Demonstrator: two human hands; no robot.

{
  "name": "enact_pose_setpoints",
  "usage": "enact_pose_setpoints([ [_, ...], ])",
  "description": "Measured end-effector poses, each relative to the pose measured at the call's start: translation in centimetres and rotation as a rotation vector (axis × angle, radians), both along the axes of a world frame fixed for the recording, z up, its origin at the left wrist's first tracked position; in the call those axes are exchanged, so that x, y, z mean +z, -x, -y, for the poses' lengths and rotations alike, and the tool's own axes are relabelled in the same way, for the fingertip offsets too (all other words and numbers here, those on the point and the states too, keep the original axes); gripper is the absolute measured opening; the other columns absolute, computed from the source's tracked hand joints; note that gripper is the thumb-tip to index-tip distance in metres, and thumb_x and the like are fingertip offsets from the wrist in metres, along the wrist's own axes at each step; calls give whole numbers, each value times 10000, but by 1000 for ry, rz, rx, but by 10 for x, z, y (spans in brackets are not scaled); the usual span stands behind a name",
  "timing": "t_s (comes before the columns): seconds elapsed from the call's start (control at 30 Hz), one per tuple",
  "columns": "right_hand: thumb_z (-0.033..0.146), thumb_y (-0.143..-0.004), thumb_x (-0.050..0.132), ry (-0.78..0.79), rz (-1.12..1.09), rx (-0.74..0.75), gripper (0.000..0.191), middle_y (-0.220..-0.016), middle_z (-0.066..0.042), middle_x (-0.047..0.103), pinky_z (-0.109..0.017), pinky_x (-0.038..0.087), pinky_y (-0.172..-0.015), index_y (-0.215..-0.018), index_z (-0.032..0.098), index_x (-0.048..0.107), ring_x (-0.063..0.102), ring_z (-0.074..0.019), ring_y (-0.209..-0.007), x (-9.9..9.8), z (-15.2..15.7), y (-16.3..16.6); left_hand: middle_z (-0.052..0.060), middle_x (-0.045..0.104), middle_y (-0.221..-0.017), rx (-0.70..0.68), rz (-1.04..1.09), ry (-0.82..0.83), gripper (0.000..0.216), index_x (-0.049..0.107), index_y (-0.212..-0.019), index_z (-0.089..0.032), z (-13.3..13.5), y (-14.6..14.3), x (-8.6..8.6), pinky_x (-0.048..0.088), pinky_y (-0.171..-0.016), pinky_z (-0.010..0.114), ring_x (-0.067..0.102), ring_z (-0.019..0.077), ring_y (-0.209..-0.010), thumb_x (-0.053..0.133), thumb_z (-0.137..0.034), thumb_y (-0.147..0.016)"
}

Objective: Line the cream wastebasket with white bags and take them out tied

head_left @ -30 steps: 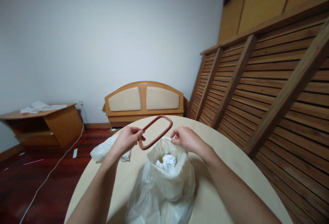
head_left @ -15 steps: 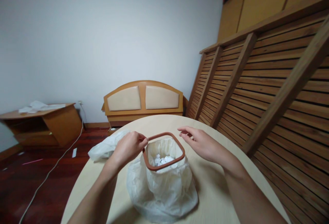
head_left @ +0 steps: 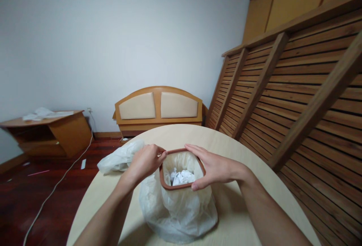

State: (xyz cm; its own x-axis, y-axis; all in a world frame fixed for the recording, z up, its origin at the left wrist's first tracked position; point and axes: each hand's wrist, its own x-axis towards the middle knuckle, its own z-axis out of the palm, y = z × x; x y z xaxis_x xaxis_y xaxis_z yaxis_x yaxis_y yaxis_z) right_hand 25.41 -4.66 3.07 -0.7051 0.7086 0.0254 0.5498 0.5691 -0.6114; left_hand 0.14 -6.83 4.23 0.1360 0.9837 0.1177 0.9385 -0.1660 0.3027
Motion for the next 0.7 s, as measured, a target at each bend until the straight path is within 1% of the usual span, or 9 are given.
enact_pose_setpoints([
  [0.1, 626, -546, 893, -5, 11, 0, 1351, -1660, -232, 192, -546, 147, -1267, -1595, 80, 238, 171, -395, -1536, 2, 1, 0, 90, 792, -841, -4, -5, -8, 354, 795, -900, -236, -2, -2, -3, 386, -626, 272, 723, 239, -794, 470, -366, -955],
  [0.27, 631, -559, 884, -7, 15, -5, 1338, -1656, -238, 201, -541, 146, -1266, -1592, 71, 243, 187, -388, -1533, 2, 1, -1, 91, 781, -781, 14, -23, -18, 360, 792, -864, -232, -3, -6, -8, 363, -595, 274, 710, 235, -725, 474, -378, -950],
  [0.4, 613, -561, 894, -9, -23, 18, 1315, -1654, -224, 220, -550, 155, -1262, -1592, 103, 258, 213, -384, -1526, -2, -2, -3, 88, 782, -795, 19, -20, -20, 347, 787, -865, -236, -3, -7, -9, 344, -582, 267, 704, 222, -708, 478, -370, -951],
  [0.57, 615, -563, 894, -19, -47, 32, 1312, -1654, -220, 226, -548, 159, -1262, -1593, 108, 258, 216, -385, -1526, -6, -4, -4, 77, 761, -745, 2, -58, -34, 377, 762, -817, -222, -2, -7, -10, 301, -559, 268, 668, 196, -638, 447, -364, -970],
  [0.7, 635, -576, 879, -28, -44, 42, 1307, -1658, -215, 218, -543, 155, -1263, -1599, 127, 245, 206, -376, -1531, -7, -5, -3, 77, 759, -749, 22, -86, -32, 385, 752, -812, -217, -3, -8, -11, 301, -554, 270, 671, 203, -643, 439, -371, -974],
])
